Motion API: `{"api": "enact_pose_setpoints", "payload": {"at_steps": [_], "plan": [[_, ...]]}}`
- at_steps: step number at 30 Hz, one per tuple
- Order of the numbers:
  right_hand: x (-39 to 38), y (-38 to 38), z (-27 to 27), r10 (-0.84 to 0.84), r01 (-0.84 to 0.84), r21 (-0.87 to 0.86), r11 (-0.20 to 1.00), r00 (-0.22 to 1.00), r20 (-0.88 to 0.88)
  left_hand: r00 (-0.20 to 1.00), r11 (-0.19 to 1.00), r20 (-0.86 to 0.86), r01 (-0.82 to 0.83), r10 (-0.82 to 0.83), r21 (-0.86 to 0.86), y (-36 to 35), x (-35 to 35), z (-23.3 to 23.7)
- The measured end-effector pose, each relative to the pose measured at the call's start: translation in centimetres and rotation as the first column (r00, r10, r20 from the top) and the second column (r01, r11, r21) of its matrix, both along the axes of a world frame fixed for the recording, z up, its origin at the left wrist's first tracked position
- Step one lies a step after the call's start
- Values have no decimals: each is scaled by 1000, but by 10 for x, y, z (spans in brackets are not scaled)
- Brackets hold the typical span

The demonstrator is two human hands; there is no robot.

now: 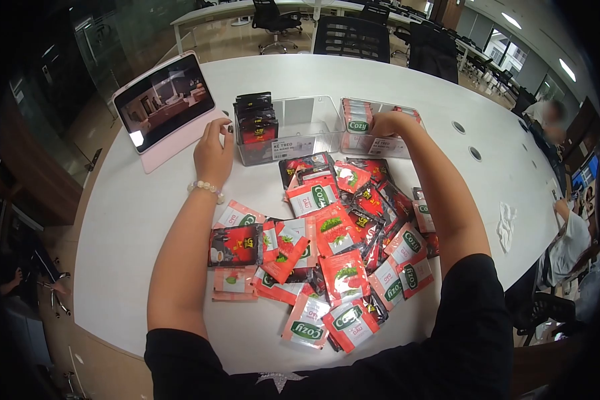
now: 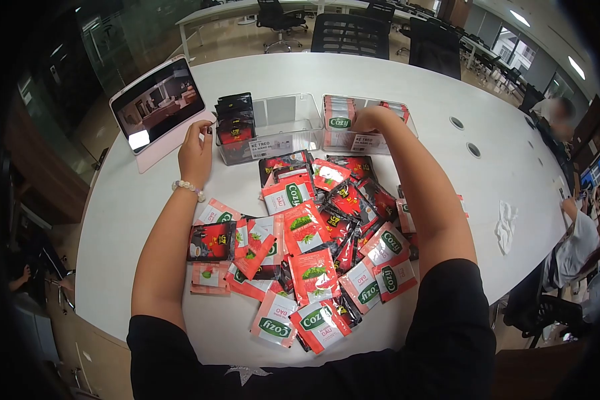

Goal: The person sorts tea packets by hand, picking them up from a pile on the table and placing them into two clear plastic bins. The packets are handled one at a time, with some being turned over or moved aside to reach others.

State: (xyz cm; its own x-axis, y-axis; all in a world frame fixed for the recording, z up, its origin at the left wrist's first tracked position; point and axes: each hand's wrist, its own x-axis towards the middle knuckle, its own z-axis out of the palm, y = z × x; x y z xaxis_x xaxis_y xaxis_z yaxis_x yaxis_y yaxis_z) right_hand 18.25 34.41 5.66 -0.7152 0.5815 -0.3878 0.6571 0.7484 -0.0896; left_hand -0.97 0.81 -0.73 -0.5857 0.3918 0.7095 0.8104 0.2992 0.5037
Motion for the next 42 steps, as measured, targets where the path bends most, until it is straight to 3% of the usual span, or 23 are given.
{"api": "enact_pose_setpoints", "payload": {"at_steps": [11, 17, 20, 23, 24, 26, 28, 31, 34, 35, 39, 42], "plan": [[-1, 6, -10, -65, 65, -6, 998, 996, -55, 1000, 1000, 7, -4, 4, -14, -1, 3, 3], [16, -9, 31, -96, 96, -4, 995, 992, -79, 1000, 1000, 0, -4, 4, -1, 1, 2, 1], [22, -4, 34, -68, 90, 120, 989, 981, -181, 1000, 1000, -5, -3, 3, -5, 1, 2, 1], [39, -80, 58, 41, 151, 346, 926, 871, -490, 1000, 1000, -3, -10, 10, -2, 1, 2, 1], [39, -83, 43, 267, 6, 432, 902, 778, -569, 1000, 1000, -5, -12, 12, 3, 1, 1, 1], [34, -101, 24, 380, -273, 268, 924, 733, -564, 1000, 1000, 4, -13, 13, 2, 2, 1, 0], [31, -122, 8, 468, -396, 251, 884, 768, -438, 1000, 1000, 22, -14, 15, -6, 1, 2, 1], [22, -129, -11, 373, -408, -24, 913, 856, -358, 1000, 1000, -19, -5, 6, 27, 0, 1, 0], [20, -131, 1, 182, -269, -372, 888, 950, -253, 999, 1000, 26, 21, -21, 0, -3, 7, 5], [20, -130, 4, 243, -325, -385, 864, 938, -248, 999, 999, 5, 33, -33, 5, -2, 5, 4], [18, -110, -11, 155, -535, -567, 626, 798, -582, 987, 987, -27, 158, -158, -21, -2, 8, 7], [26, -127, 16, -59, -550, -531, 645, 656, -752, 973, 976, -75, 219, -217, 19, 3, 8, 3]]}}
